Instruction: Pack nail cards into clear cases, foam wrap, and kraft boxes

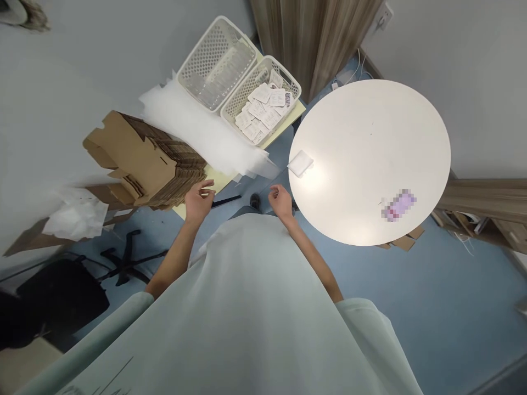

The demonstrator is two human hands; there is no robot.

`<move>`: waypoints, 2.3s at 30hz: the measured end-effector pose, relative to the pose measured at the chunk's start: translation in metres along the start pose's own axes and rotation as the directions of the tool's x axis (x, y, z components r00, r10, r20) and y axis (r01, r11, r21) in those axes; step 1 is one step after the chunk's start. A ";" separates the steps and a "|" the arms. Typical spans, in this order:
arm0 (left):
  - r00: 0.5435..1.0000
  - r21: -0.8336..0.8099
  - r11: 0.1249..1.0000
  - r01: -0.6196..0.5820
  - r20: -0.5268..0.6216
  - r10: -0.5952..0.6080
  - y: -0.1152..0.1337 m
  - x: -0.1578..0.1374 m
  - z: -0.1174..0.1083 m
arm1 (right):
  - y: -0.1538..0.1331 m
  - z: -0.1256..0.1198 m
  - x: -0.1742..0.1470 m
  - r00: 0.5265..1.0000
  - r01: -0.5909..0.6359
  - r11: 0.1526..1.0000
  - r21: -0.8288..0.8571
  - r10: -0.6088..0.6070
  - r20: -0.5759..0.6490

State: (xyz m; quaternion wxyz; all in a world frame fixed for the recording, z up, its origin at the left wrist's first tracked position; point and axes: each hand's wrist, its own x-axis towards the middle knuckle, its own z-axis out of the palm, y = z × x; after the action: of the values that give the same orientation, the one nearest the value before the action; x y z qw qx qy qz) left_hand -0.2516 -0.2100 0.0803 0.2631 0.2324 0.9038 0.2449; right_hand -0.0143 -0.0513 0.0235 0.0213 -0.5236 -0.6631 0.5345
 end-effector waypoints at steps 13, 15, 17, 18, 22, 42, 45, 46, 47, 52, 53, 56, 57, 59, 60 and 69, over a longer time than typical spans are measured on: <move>0.989 0.256 0.955 -0.147 0.050 0.139 -0.154 0.093 -0.117 | -0.081 0.075 -0.053 0.990 0.118 0.993 0.003 -0.117 -0.080; 0.985 0.227 0.959 -0.168 0.066 0.157 -0.162 0.096 -0.119 | -0.094 0.088 -0.060 0.990 0.123 0.992 -0.026 -0.125 -0.070; 0.983 0.202 0.962 -0.182 0.068 0.172 -0.165 0.097 -0.121 | -0.107 0.102 -0.065 0.989 0.134 0.989 -0.071 -0.138 -0.054; 0.982 0.191 0.963 -0.188 0.070 0.178 -0.165 0.097 -0.122 | -0.113 0.109 -0.067 0.988 0.143 0.985 -0.097 -0.148 -0.042; 0.980 0.180 0.964 -0.194 0.067 0.185 -0.165 0.098 -0.124 | -0.143 0.140 -0.065 0.972 0.232 0.944 -0.236 -0.217 0.088; 0.983 0.207 0.962 -0.179 0.005 0.182 -0.167 0.094 -0.097 | -0.236 0.245 -0.003 0.856 0.436 0.412 -0.800 0.086 0.511; 0.979 0.168 0.964 -0.205 0.025 0.203 -0.168 0.093 -0.098 | -0.233 0.247 -0.002 0.849 0.432 0.404 -0.806 0.119 0.515; 0.976 0.155 0.964 -0.217 0.026 0.216 -0.168 0.093 -0.100 | -0.233 0.248 -0.001 0.847 0.433 0.405 -0.805 0.123 0.517; 0.974 0.142 0.963 -0.227 0.017 0.227 -0.168 0.093 -0.102 | -0.233 0.248 0.001 0.844 0.434 0.407 -0.804 0.128 0.521; 0.928 0.061 0.949 -0.310 -0.196 0.316 -0.161 0.084 -0.124 | -0.234 0.247 0.006 0.828 0.437 0.421 -0.794 0.157 0.539; 0.905 0.047 0.941 -0.335 -0.260 0.336 -0.157 0.082 -0.131 | -0.235 0.246 0.006 0.827 0.435 0.426 -0.794 0.161 0.539; 0.815 0.022 0.907 -0.420 -0.430 0.388 -0.142 0.075 -0.157 | -0.236 0.242 0.003 0.818 0.429 0.472 -0.770 0.159 0.553; 0.782 0.021 0.891 -0.454 -0.469 0.410 -0.135 0.073 -0.166 | -0.236 0.238 0.001 0.812 0.432 0.505 -0.747 0.142 0.566; 0.723 0.027 0.850 -0.527 -0.511 0.464 -0.119 0.069 -0.183 | -0.235 0.225 -0.004 0.806 0.447 0.599 -0.665 0.053 0.589; 0.697 0.033 0.826 -0.562 -0.520 0.494 -0.110 0.066 -0.190 | -0.234 0.214 -0.007 0.813 0.452 0.653 -0.607 -0.021 0.583; 0.456 0.050 0.489 -0.871 -0.290 0.841 -0.005 0.058 -0.159 | -0.218 0.020 -0.081 0.874 0.453 0.889 0.058 -0.430 -0.226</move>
State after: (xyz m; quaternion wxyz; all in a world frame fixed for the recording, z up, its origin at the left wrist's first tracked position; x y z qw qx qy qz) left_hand -0.3905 -0.2330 0.1740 -0.0124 0.6040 0.6765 0.4211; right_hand -0.1357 -0.0968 0.2169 0.2404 -0.4089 -0.7291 0.4934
